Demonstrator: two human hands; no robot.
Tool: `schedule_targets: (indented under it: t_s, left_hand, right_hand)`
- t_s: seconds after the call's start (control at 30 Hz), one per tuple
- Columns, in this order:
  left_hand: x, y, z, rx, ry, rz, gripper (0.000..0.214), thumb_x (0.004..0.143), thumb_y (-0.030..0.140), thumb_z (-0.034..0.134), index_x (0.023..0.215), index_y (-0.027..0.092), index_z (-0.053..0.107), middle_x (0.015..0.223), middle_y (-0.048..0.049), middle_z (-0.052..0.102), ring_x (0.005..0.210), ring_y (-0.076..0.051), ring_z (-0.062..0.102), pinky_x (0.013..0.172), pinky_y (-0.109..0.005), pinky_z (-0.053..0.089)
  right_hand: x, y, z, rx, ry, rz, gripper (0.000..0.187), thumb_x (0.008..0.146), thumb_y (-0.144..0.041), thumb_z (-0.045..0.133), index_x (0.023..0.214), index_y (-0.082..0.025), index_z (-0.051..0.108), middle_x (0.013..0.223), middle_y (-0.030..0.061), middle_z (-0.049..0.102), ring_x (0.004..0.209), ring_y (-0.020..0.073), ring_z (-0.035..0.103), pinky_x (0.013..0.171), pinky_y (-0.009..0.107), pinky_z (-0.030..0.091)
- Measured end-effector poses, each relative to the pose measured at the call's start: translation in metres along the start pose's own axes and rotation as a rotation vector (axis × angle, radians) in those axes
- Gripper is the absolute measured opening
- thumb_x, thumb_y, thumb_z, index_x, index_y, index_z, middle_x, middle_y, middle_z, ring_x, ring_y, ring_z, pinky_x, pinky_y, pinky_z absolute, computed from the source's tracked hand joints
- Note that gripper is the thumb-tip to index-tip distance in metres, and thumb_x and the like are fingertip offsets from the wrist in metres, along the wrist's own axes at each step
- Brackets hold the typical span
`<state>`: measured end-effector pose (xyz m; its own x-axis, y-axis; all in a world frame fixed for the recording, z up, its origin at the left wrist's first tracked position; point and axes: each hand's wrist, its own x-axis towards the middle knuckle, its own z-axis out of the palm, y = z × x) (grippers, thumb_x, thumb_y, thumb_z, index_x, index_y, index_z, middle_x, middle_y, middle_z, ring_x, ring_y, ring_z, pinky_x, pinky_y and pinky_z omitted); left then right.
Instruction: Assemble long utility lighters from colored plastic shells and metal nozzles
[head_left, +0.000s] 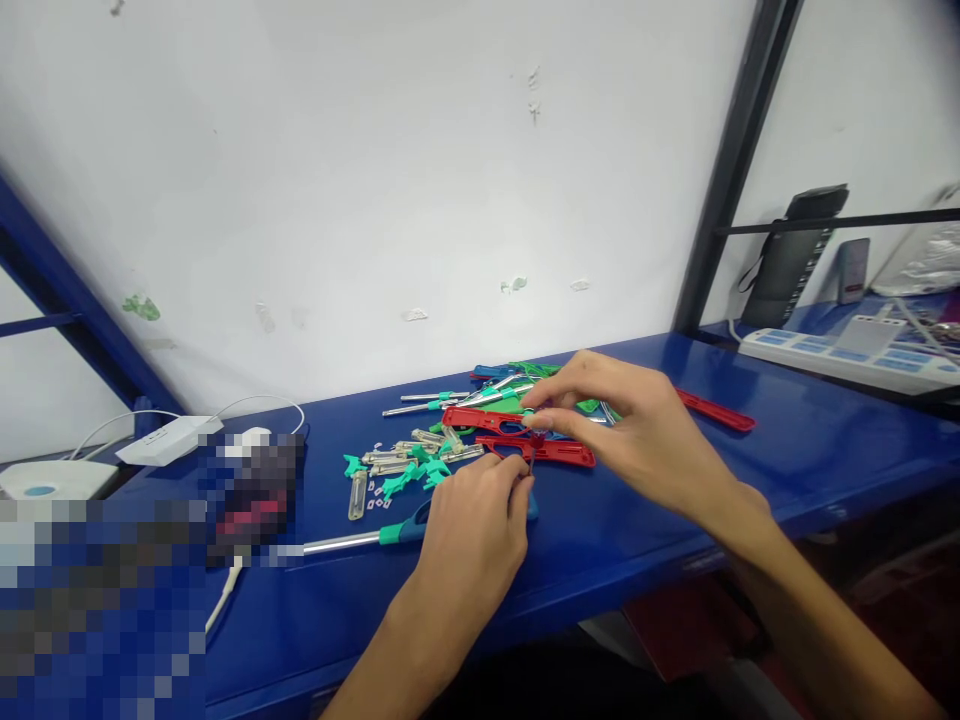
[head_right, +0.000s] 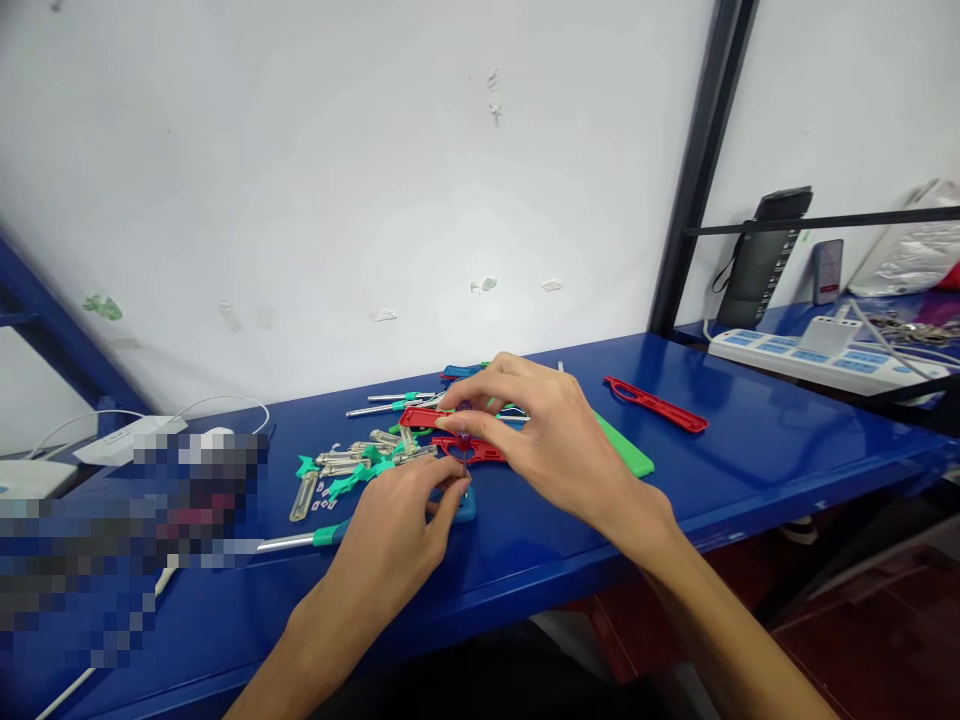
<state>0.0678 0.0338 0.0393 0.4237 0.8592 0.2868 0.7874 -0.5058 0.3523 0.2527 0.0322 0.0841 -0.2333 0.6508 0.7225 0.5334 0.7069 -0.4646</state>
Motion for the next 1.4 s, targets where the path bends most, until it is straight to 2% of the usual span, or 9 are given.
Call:
schedule_targets:
  t_s: [0.1, 0.17, 0.4, 0.6, 0.67, 0.83, 1.03, 1.23, 1.4]
  left_hand:
    - [0.0, -0.001, 0.001, 0.008, 0.001, 0.003, 0.022, 0.104, 0.019, 0.051, 0.097, 0.022, 0.072, 0.096, -0.0047, 0.077, 0.085, -0.025, 0.072, 0.072, -0.033, 0.046]
    - [0.0, -0.002, 0.001, 0.01, -0.001, 0.004, 0.022, 0.103, 0.018, 0.051, 0.096, 0.022, 0.071, 0.096, -0.005, 0.077, 0.084, -0.025, 0.072, 0.071, -0.033, 0.046]
    - [-0.001, -0.002, 0.002, 0.012, -0.007, 0.014, 0.023, 0.102, 0.018, 0.05, 0.101, 0.022, 0.073, 0.098, -0.0051, 0.076, 0.085, -0.025, 0.072, 0.072, -0.033, 0.049]
    - [-0.001, -0.002, 0.002, 0.017, -0.005, 0.012, 0.023, 0.101, 0.017, 0.051, 0.097, 0.021, 0.073, 0.095, -0.0053, 0.076, 0.083, -0.024, 0.072, 0.071, -0.031, 0.051]
    - [-0.001, -0.002, 0.002, 0.027, 0.0, 0.011, 0.023, 0.102, 0.018, 0.05, 0.098, 0.021, 0.073, 0.096, -0.0055, 0.076, 0.083, -0.024, 0.073, 0.072, -0.032, 0.051]
    - [-0.004, -0.001, 0.004, 0.057, 0.009, 0.003, 0.025, 0.104, 0.023, 0.049, 0.104, 0.022, 0.073, 0.1, -0.0056, 0.076, 0.089, -0.028, 0.074, 0.075, -0.036, 0.053]
    - [-0.007, -0.001, 0.005, 0.065, 0.031, 0.021, 0.025, 0.103, 0.024, 0.048, 0.097, 0.022, 0.072, 0.096, -0.0053, 0.076, 0.086, -0.026, 0.074, 0.072, -0.035, 0.053]
    - [-0.009, 0.0, 0.007, 0.055, 0.044, 0.035, 0.025, 0.102, 0.023, 0.047, 0.095, 0.022, 0.07, 0.097, -0.0059, 0.076, 0.085, -0.027, 0.074, 0.071, -0.035, 0.053]
    - [-0.007, -0.002, 0.007, 0.03, 0.031, 0.027, 0.022, 0.102, 0.024, 0.05, 0.095, 0.021, 0.071, 0.098, -0.0062, 0.076, 0.088, -0.028, 0.075, 0.075, -0.037, 0.054]
  right_hand:
    - [-0.001, 0.002, 0.0, 0.139, -0.037, 0.042, 0.021, 0.105, -0.031, 0.062, 0.116, -0.031, 0.079, 0.127, 0.0011, 0.077, 0.117, 0.0221, 0.071, 0.1, 0.037, 0.055]
    - [-0.001, 0.004, 0.001, 0.236, -0.054, 0.073, 0.023, 0.105, -0.029, 0.062, 0.123, -0.033, 0.076, 0.125, -0.0002, 0.078, 0.115, 0.0201, 0.072, 0.097, 0.034, 0.057]
    - [0.0, 0.0, 0.003, 0.071, -0.043, 0.034, 0.011, 0.099, -0.032, 0.072, 0.103, -0.032, 0.083, 0.094, 0.0007, 0.068, 0.088, 0.0178, 0.067, 0.08, 0.034, 0.053]
    - [-0.001, 0.0, 0.0, 0.22, -0.158, 0.036, 0.026, 0.107, -0.032, 0.059, 0.123, -0.039, 0.078, 0.124, -0.0006, 0.075, 0.117, 0.0203, 0.068, 0.095, 0.033, 0.055]
    - [-0.001, 0.002, 0.001, 0.24, -0.181, 0.046, 0.025, 0.106, -0.029, 0.06, 0.123, -0.037, 0.077, 0.119, -0.0016, 0.077, 0.112, 0.0196, 0.07, 0.091, 0.032, 0.056]
    - [-0.003, 0.006, 0.008, 0.028, -0.053, -0.002, 0.008, 0.102, -0.03, 0.068, 0.106, -0.031, 0.074, 0.105, -0.0006, 0.074, 0.094, 0.0185, 0.069, 0.082, 0.032, 0.053]
    - [-0.005, 0.014, 0.003, 0.056, -0.174, -0.018, 0.029, 0.11, -0.033, 0.052, 0.128, -0.041, 0.073, 0.129, -0.0022, 0.075, 0.123, 0.0204, 0.068, 0.103, 0.033, 0.051]
    - [-0.007, 0.015, 0.007, -0.012, -0.032, 0.036, 0.014, 0.095, -0.046, 0.075, 0.104, -0.036, 0.078, 0.101, -0.002, 0.078, 0.087, 0.0201, 0.073, 0.076, 0.032, 0.056]
    - [-0.006, 0.012, 0.007, 0.03, -0.067, 0.039, 0.021, 0.103, -0.04, 0.065, 0.12, -0.04, 0.077, 0.119, -0.0029, 0.081, 0.11, 0.0213, 0.075, 0.097, 0.033, 0.057]
